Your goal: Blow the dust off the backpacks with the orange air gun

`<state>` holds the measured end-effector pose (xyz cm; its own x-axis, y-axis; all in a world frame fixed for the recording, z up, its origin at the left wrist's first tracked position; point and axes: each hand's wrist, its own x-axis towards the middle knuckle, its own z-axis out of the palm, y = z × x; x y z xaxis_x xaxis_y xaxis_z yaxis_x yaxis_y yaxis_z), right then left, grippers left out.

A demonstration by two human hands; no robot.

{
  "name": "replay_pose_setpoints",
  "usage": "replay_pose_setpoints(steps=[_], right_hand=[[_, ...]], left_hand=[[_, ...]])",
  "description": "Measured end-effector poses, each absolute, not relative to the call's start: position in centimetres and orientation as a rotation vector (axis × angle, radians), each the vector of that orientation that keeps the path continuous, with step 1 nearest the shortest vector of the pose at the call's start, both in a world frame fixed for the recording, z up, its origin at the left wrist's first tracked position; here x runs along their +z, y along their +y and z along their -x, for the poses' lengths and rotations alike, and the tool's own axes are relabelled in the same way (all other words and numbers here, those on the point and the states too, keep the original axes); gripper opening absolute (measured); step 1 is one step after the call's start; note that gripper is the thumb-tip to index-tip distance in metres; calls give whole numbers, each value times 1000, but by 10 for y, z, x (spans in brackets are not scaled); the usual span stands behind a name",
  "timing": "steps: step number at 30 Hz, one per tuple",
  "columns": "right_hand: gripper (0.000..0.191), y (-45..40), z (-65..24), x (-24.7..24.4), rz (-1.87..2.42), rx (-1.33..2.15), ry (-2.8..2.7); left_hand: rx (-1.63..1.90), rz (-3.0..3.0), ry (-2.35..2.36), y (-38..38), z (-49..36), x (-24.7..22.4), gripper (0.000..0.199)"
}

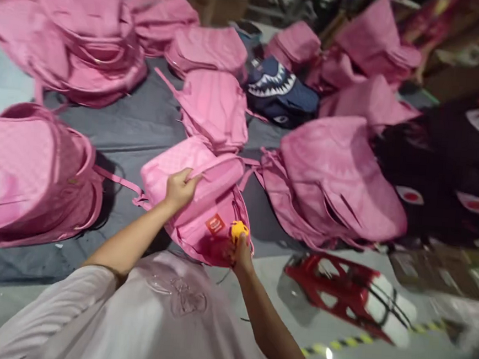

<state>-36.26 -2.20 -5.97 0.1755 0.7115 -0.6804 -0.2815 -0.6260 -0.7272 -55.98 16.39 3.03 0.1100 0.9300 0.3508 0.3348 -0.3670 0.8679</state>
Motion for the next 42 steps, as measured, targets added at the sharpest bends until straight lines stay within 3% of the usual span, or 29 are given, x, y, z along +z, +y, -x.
replay_pose_setpoints(steps=[3,12,20,37,42], right_hand=[[64,-15,370,-66,1491,1508,-32],[48,12,362,-86,1001,2219,-101],[37,19,382,-101,1162,2132,-199],[45,31,391,-125,770,1853,-23],[48,34,390,-124,851,1803,-65]], left_hand=[[1253,-1838,1215,169,555,32,36],[1284,-1996,1163,175,545,43,36],[1215,-2124,1127,179,537,45,39],[1283,-2315,1097,191,533,49,41],[1372,-2275,1142,193,537,39,36]])
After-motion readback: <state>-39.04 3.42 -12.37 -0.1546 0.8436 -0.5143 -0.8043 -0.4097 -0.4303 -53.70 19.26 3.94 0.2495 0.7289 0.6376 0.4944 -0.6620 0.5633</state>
